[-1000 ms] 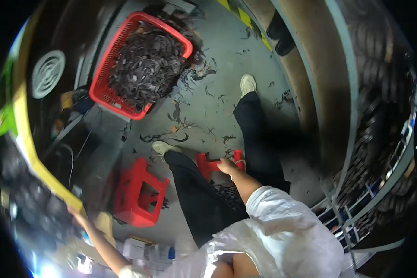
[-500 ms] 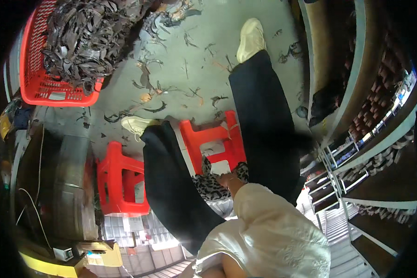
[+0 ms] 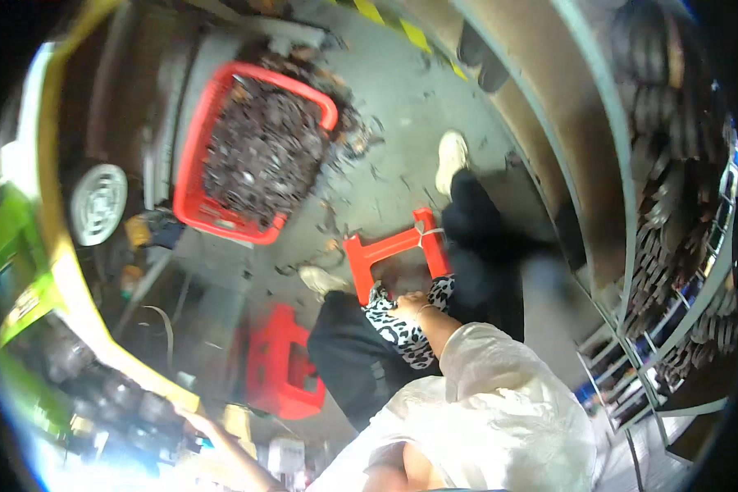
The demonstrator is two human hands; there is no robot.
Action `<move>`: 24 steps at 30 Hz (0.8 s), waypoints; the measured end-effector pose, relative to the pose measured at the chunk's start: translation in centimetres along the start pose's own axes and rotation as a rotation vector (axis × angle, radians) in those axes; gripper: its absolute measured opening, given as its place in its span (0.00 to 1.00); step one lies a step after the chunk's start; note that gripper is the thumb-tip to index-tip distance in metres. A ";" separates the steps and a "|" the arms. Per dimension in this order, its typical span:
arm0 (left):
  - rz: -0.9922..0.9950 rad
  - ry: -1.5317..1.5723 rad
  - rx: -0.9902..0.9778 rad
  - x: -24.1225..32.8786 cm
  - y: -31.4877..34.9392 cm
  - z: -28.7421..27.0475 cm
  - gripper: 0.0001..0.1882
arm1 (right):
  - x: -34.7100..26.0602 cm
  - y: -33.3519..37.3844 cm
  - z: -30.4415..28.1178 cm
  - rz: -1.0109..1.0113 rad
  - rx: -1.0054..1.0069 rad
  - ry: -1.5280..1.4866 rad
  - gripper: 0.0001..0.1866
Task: The person retrieves multiple dark-colored sandals from a metal rack and uses a green grinding machine to smooth the soles. The person holds each sandal against the rotating grinding wheel, moving it back and forth to even out the surface, then places the finished sandal on a nearby table.
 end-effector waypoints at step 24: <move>-1.990 3.337 0.197 -1.9 4.1 -9.9 0.54 | -17.6 0.8 -36.6 -0.650 0.480 -0.059 0.11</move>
Point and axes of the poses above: each hand's wrist, its own y-axis away from the middle knuckle, its own z-axis out of the palm, x = y × z, the point moved 2 cm from there along -y, towards the middle knuckle, and after that the axes turned 4 degrees about z, right-handed, at the moved point
